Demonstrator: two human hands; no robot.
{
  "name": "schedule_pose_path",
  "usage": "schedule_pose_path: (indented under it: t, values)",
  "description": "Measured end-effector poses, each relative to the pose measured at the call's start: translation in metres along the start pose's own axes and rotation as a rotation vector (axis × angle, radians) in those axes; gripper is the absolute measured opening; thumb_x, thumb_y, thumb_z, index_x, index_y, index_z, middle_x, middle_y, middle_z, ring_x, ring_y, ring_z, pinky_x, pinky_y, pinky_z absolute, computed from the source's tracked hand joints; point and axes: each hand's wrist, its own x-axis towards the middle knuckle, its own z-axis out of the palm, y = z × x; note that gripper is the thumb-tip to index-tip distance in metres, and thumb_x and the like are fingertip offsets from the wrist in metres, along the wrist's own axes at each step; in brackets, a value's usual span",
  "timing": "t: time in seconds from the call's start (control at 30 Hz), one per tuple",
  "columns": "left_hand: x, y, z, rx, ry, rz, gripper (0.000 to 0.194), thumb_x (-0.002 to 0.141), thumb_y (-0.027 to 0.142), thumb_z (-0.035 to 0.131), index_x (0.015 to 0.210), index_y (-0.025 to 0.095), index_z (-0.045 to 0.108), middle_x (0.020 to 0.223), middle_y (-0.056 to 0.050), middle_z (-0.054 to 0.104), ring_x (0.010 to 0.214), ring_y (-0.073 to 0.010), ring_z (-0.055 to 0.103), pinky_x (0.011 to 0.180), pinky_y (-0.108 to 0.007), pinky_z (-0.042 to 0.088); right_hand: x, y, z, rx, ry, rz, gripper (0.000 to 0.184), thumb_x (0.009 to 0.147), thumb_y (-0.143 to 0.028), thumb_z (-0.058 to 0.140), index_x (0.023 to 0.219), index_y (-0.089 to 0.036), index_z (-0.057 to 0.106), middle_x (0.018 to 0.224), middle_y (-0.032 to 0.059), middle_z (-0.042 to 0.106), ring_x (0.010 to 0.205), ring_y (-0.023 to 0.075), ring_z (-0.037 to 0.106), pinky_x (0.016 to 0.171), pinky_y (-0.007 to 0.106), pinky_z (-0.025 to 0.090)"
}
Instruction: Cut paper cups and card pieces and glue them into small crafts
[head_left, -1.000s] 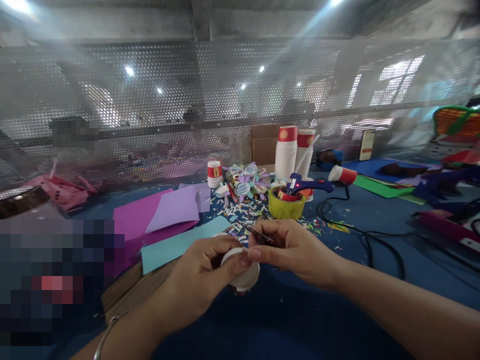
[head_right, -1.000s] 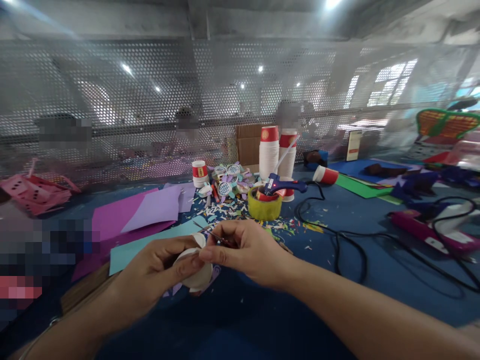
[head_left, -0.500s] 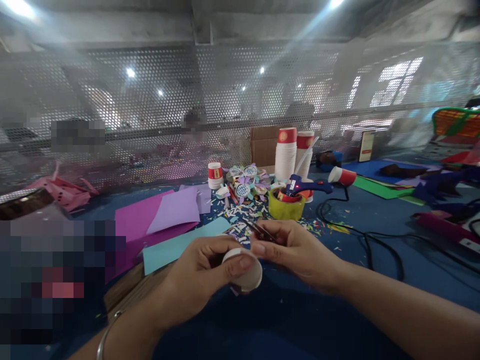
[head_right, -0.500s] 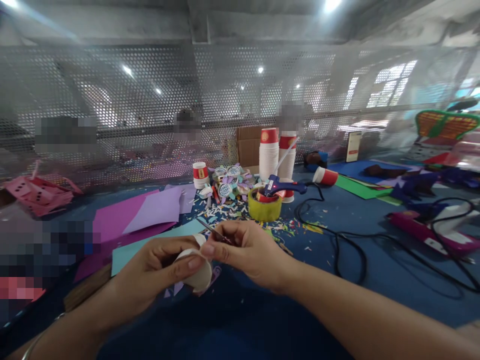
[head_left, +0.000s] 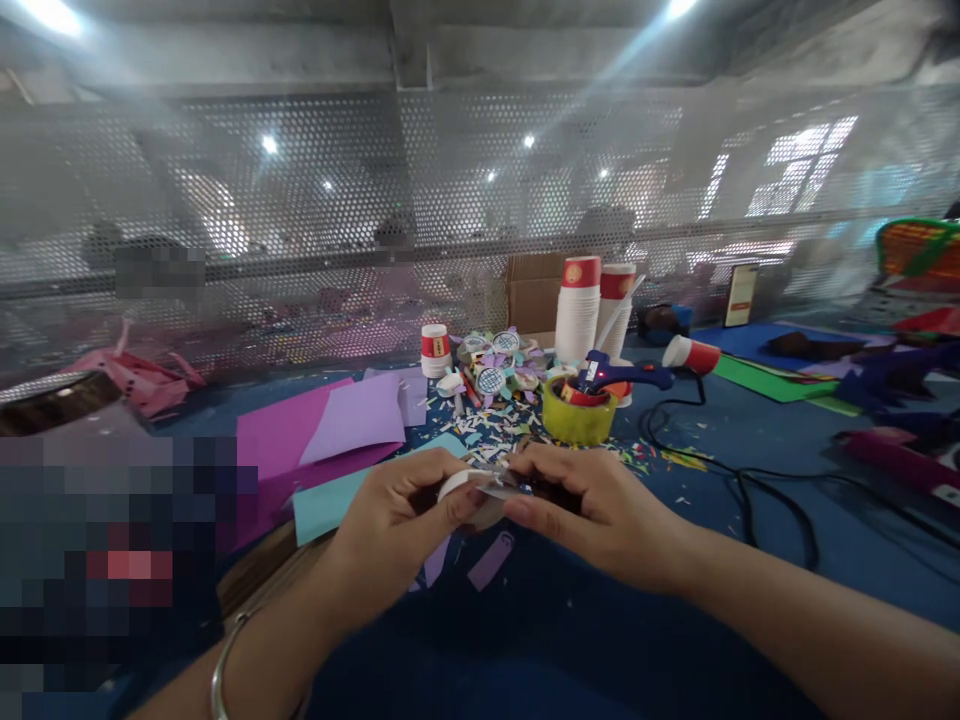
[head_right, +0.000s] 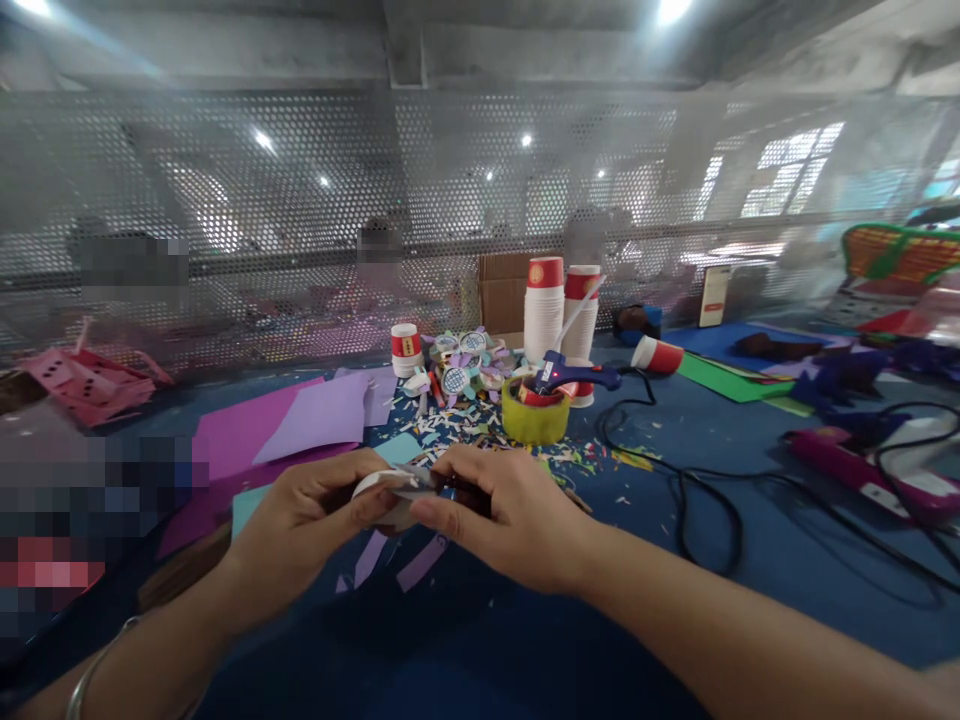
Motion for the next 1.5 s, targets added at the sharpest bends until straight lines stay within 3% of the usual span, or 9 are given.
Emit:
schedule_pose_path:
  t: [0.33, 0.67, 0.97, 1.5]
  values:
    - [-0.002, -0.009, -0.003, 0.094, -0.043, 0.067, 0.012, 0.088, 0.030, 0.061, 0.088, 0.022, 0.070, 0.078, 0.000, 0.061, 0.074, -0.0137, 0.052, 0.067, -0.027, 0.042, -0.003, -0.001, 0.001, -0.017, -0.013, -0.016, 0.032, 0.092, -0.049, 0.053, 0.081, -0.019, 0.054, 0.065, -0.0040, 0.046, 0.055, 0.0099, 0.039, 0.049, 0.025, 0.030]
    - [-0.004, -0.001, 0.001, 0.203, -0.052, 0.150, 0.012, 0.089, 0.026, 0.061, 0.083, 0.020, 0.071, 0.077, -0.001, 0.064, 0.073, -0.0144, 0.056, 0.068, -0.027, 0.043, -0.006, -0.003, -0.001, -0.043, -0.005, -0.077, 0.027, 0.091, -0.042, 0.056, 0.079, -0.018, 0.055, 0.060, -0.0063, 0.043, 0.050, 0.0080, 0.037, 0.047, 0.023, 0.028]
    - [-0.004, 0.002, 0.004, 0.130, -0.051, 0.071, 0.022, 0.084, 0.031, 0.065, 0.067, 0.018, 0.067, 0.064, 0.001, 0.055, 0.063, -0.0131, 0.048, 0.058, -0.027, 0.036, -0.008, -0.004, -0.002, -0.136, 0.015, -0.115, 0.030, 0.093, -0.044, 0.053, 0.079, -0.019, 0.054, 0.059, -0.0061, 0.043, 0.050, 0.0081, 0.036, 0.047, 0.024, 0.025]
    - [-0.003, 0.002, 0.000, 0.014, -0.084, -0.036, 0.019, 0.083, 0.031, 0.066, 0.070, 0.017, 0.070, 0.066, 0.001, 0.057, 0.064, -0.0119, 0.050, 0.059, -0.025, 0.039, -0.006, 0.000, 0.003, -0.208, 0.047, -0.130, 0.032, 0.095, -0.041, 0.050, 0.072, -0.019, 0.049, 0.058, -0.0058, 0.041, 0.050, 0.0085, 0.036, 0.048, 0.025, 0.024]
